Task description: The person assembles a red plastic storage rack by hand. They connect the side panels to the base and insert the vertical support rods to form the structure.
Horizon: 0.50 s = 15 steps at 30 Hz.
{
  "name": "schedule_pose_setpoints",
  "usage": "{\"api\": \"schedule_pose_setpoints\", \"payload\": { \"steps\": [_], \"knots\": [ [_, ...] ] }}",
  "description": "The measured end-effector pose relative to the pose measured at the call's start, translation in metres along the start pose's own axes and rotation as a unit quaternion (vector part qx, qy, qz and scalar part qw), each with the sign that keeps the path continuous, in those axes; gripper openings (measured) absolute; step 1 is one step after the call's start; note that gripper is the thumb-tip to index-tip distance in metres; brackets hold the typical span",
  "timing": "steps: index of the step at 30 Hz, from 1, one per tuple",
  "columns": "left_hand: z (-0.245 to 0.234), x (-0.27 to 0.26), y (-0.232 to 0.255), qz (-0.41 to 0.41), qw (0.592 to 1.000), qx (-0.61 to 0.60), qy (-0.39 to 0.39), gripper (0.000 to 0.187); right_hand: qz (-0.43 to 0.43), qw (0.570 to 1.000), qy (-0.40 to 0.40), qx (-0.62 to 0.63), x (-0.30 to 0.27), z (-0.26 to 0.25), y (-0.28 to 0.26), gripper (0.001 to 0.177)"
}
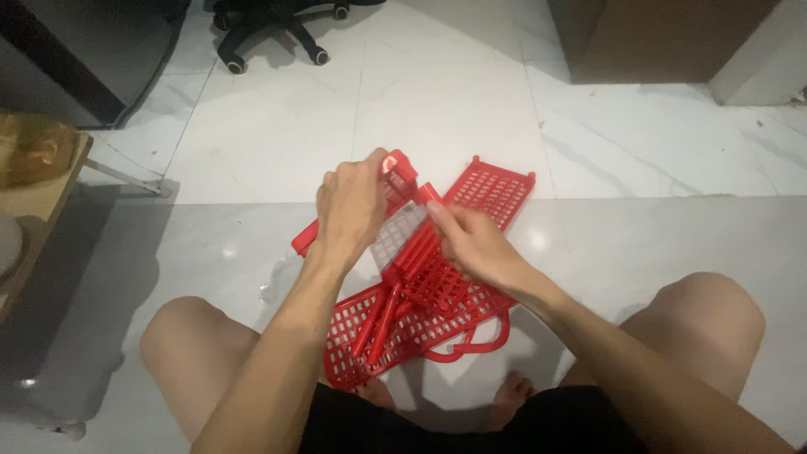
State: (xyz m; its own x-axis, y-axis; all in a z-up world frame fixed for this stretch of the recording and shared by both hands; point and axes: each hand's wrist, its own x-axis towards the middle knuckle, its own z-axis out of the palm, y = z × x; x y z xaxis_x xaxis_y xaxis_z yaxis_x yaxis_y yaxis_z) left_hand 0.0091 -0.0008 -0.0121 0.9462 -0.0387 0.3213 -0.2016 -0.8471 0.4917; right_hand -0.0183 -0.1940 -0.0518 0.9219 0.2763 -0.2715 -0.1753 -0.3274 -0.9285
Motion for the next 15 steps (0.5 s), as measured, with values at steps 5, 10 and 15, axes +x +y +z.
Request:
{"api": "schedule_pose_setpoints", "payload": {
  "steps": [5, 10, 15],
  "knots": [
    [-0.007, -0.005, -0.014, -0.013, 0.998, -0.007, 0.056, 0.015, 0.176, 0.975, 0.013, 0.132, 0.004, 0.001, 0.022, 0.02],
    [-0.001, -0.013, -0.025, -0.07, 0.992, -0.049, 0.091, 0.019, 0.177, 0.932, -0.072, 0.309, 0.004, -0.005, 0.065, 0.021],
    [0.005, -0.022, -0.033, -0.078, 0.983, -0.12, 0.113, 0.034, 0.238, 0.905, -0.011, 0.353, 0.013, -0.007, 0.103, 0.025]
  ]
}}
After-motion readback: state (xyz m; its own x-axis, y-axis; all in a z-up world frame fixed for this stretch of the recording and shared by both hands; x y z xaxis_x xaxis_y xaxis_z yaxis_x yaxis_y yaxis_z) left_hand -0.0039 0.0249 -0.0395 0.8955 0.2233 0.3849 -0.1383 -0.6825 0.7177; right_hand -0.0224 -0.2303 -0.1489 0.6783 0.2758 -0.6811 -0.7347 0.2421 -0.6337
